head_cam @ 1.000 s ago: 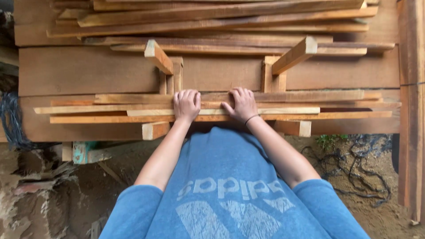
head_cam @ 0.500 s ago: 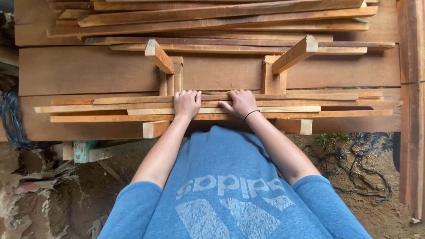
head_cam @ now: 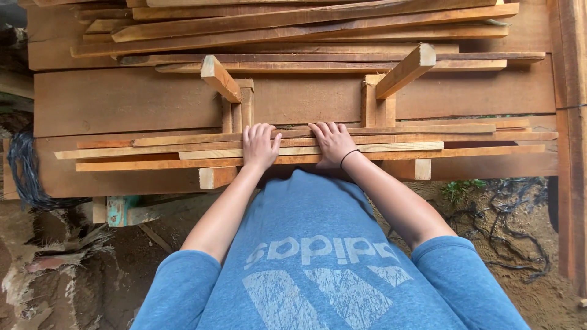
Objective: Arranging and aligning thin wooden slats on a workbench for organization.
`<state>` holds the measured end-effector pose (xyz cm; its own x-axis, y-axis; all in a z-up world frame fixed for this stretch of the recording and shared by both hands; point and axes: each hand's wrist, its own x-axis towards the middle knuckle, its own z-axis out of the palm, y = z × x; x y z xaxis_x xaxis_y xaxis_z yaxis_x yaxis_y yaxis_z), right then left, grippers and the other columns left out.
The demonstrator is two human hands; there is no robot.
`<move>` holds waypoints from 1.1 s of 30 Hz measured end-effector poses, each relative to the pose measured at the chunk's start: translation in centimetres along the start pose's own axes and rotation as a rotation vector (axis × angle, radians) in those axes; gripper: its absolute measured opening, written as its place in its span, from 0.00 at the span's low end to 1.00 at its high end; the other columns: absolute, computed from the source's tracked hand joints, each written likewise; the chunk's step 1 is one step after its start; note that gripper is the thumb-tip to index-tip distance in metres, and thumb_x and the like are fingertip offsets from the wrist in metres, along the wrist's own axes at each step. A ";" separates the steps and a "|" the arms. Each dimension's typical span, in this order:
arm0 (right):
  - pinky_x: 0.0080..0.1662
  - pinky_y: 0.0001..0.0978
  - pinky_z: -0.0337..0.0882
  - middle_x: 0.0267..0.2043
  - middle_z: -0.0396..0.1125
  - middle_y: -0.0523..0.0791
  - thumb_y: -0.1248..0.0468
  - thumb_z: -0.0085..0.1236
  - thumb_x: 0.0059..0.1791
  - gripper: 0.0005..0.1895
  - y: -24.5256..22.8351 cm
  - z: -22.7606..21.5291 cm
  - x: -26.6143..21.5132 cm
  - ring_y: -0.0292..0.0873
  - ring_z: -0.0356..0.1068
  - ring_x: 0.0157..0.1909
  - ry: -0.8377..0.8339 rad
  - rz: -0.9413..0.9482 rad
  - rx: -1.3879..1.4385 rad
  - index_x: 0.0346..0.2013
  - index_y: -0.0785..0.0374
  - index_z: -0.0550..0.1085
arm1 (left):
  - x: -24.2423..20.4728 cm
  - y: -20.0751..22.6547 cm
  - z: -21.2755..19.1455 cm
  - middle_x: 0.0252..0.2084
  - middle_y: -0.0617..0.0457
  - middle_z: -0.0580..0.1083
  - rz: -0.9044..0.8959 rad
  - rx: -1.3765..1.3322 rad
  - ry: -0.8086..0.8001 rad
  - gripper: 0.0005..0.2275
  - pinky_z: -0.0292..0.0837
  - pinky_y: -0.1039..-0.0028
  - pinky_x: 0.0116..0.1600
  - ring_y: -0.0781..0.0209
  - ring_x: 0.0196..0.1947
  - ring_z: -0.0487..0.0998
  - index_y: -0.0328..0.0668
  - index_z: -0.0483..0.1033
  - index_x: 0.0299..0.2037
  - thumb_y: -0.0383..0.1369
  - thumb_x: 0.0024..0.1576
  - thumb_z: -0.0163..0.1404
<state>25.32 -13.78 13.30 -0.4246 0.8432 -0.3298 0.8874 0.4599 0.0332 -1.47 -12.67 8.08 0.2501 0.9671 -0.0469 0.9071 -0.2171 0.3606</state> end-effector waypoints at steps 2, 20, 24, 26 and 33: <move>0.59 0.41 0.60 0.61 0.57 0.41 0.23 0.61 0.20 0.73 -0.2 0.7 0.0 0.44 0.59 0.62 0.010 0.001 0.012 0.72 0.51 0.52 | -1.8 0.7 0.0 0.54 0.54 0.73 0.043 -0.109 0.117 0.13 0.53 0.52 0.71 0.51 0.65 0.68 0.52 0.75 0.54 0.44 0.67 0.45; 0.57 0.44 0.63 0.59 0.59 0.42 0.37 0.65 0.23 0.64 0.3 -0.5 0.5 0.46 0.61 0.61 -0.003 -0.025 0.033 0.69 0.55 0.56 | -2.8 9.1 -8.6 0.76 0.31 0.21 -1.280 -2.111 -0.124 0.55 0.28 0.51 0.79 0.40 0.79 0.22 0.32 0.26 0.76 0.42 0.55 0.64; 0.57 0.44 0.63 0.58 0.60 0.42 0.38 0.65 0.23 0.64 0.4 -0.3 0.5 0.46 0.61 0.60 -0.025 -0.037 0.064 0.70 0.55 0.56 | -3.6 7.2 -4.1 0.77 0.35 0.33 -1.331 -2.127 -0.097 0.51 0.29 0.52 0.79 0.43 0.80 0.29 0.33 0.35 0.76 0.41 0.54 0.64; 0.57 0.45 0.63 0.59 0.59 0.43 0.37 0.66 0.23 0.65 0.5 0.2 1.1 0.46 0.61 0.60 -0.033 -0.052 0.071 0.70 0.56 0.56 | -2.8 7.8 -6.4 0.77 0.36 0.34 -1.358 -2.128 -0.083 0.50 0.30 0.52 0.80 0.43 0.80 0.29 0.33 0.36 0.76 0.41 0.53 0.65; 0.60 0.48 0.59 0.61 0.60 0.45 0.36 0.72 0.22 0.66 7.3 8.0 10.1 0.48 0.59 0.62 0.015 -0.016 0.050 0.69 0.57 0.59 | 6.2 8.9 -8.6 0.79 0.33 0.29 -1.357 -2.247 -0.039 0.53 0.27 0.52 0.79 0.43 0.80 0.25 0.33 0.34 0.77 0.39 0.50 0.66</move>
<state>28.98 -4.12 2.67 -0.4412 0.8401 -0.3155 0.8882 0.4590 -0.0197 5.21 -7.45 19.00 0.1974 0.4231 -0.8843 -0.8569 0.5126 0.0540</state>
